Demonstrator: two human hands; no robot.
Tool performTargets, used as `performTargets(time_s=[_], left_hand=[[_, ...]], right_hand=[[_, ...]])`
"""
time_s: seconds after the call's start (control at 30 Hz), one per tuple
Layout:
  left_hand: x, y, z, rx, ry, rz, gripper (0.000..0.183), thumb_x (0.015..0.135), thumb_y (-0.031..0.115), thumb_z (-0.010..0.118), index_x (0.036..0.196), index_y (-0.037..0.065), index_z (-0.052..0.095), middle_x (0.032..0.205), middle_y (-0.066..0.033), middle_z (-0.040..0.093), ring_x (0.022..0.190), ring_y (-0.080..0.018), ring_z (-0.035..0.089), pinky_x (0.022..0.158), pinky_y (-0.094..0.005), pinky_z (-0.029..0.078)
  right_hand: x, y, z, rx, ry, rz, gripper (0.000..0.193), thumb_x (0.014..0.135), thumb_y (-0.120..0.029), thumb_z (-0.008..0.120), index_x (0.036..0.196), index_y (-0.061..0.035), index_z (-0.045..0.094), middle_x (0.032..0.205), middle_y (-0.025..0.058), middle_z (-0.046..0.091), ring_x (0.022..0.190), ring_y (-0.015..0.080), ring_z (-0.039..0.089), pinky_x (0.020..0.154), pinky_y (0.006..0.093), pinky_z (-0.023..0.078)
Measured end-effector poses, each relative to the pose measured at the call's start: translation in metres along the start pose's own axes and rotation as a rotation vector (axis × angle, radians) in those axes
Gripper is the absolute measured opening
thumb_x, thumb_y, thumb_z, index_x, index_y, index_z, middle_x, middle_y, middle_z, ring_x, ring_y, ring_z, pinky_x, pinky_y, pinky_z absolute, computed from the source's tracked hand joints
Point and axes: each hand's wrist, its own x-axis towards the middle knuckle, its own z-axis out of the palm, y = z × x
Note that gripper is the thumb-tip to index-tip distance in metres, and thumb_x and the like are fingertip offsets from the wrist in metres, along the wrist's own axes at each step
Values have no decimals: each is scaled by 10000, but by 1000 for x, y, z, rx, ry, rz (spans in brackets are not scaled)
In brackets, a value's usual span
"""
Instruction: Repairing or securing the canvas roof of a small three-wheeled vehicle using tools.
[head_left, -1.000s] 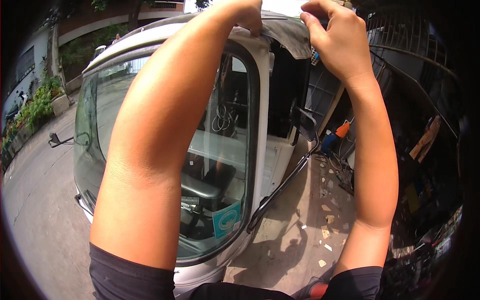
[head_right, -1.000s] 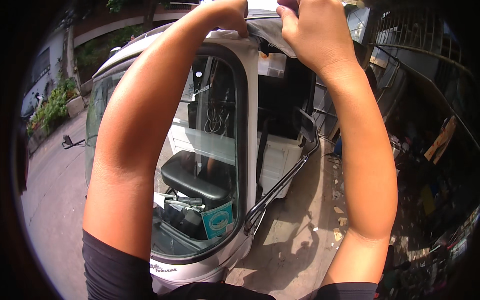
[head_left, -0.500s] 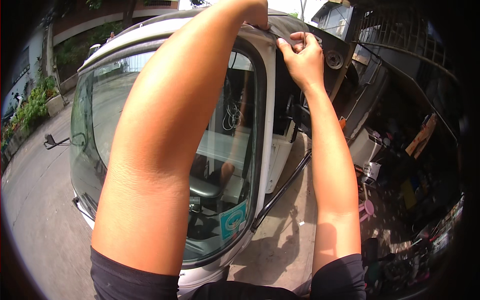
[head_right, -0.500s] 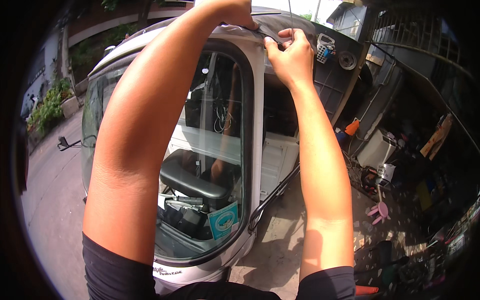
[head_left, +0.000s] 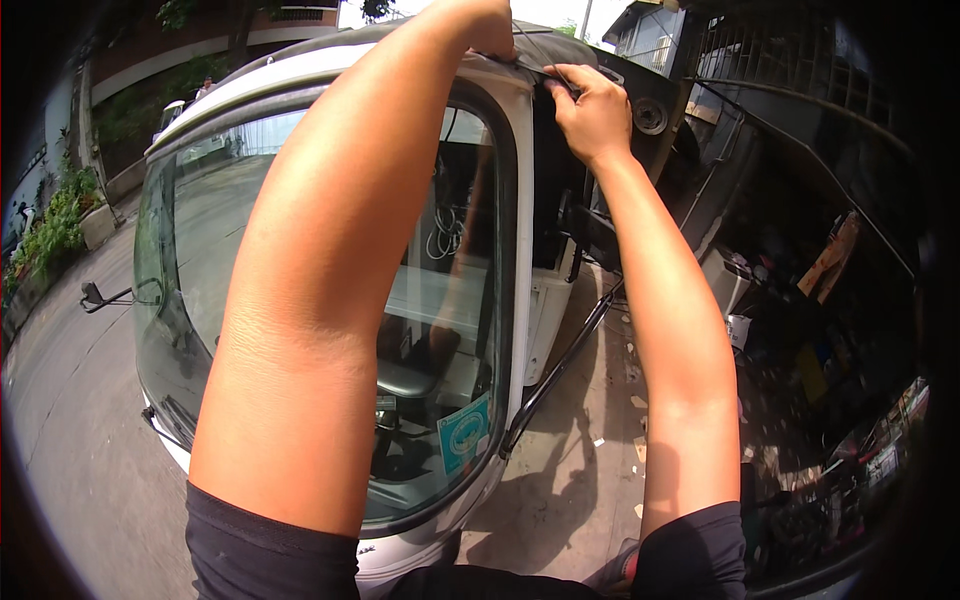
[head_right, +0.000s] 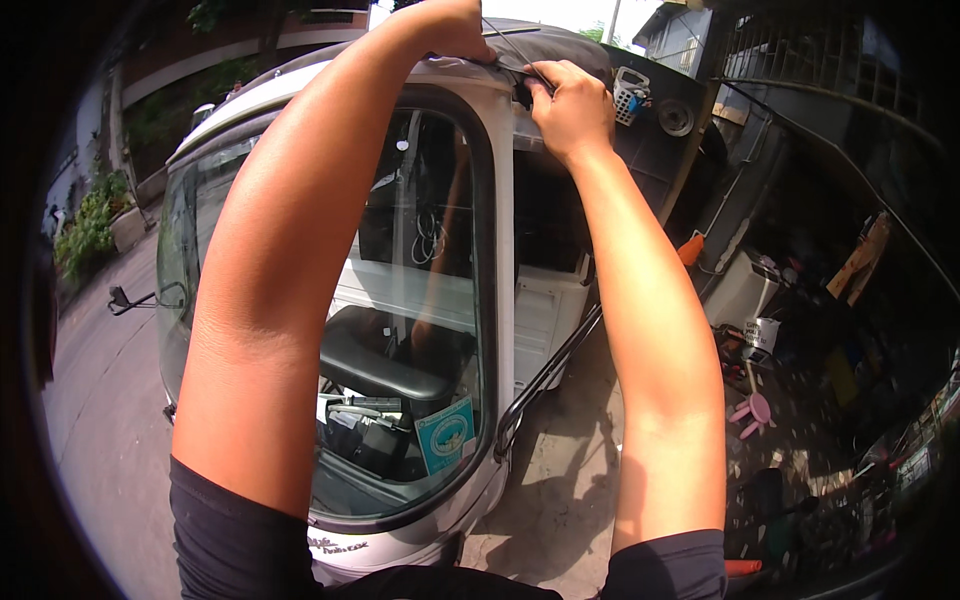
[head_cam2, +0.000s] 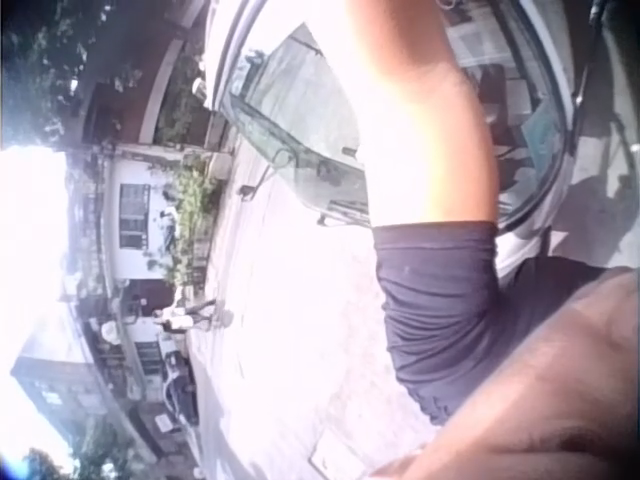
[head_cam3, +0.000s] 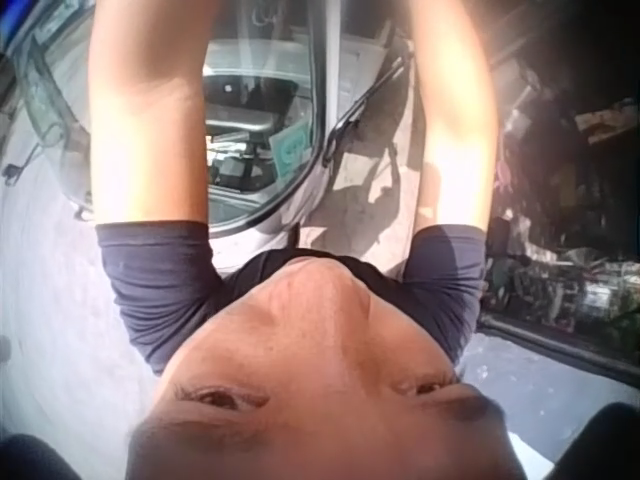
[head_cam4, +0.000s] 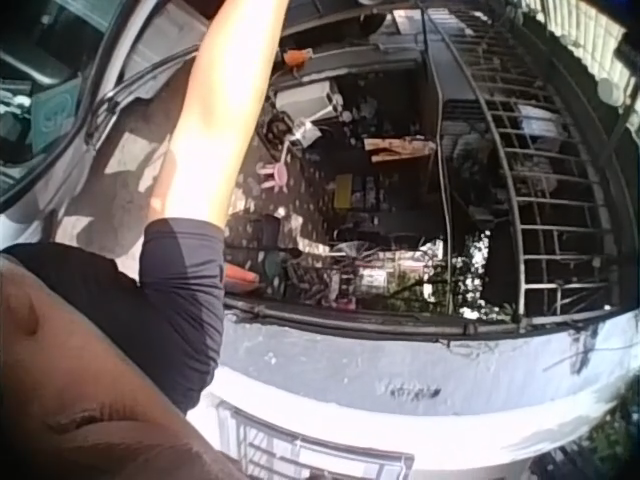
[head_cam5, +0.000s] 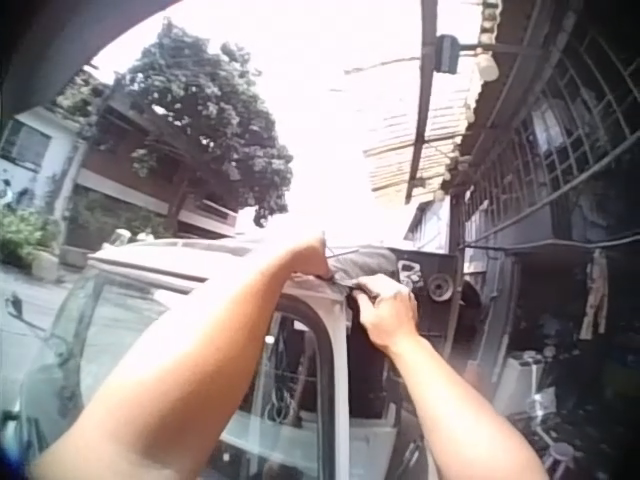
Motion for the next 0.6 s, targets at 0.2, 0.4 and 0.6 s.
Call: performTargets(time_s=[0.2,0.4,0.6], left_hand=[[-3,1,4,-15,-26,22,446,595,342,852,912,43,758,932,-187,733,856,-340,712,784,-431,571],[-10,2,20,-10,100,73,465,623,360,858,923,22,747,928,-195,727,869,-350,710,791,-436,567],[-16,3,20,-68,173,135,457,651,339,829,944,2,731,923,-207,725,854,-347,714,749,-418,574]], right_hand=[[-3,-10,-4,61,-56,45,129,837,-117,700,940,-40,715,920,135,700,819,307,685,735,371,531],[-20,-11,9,168,81,15,92,803,-53,708,884,-11,698,865,138,678,668,282,654,652,360,524],[-25,-15,23,248,214,19,63,806,-8,679,867,7,684,845,134,666,650,276,653,619,352,506]])
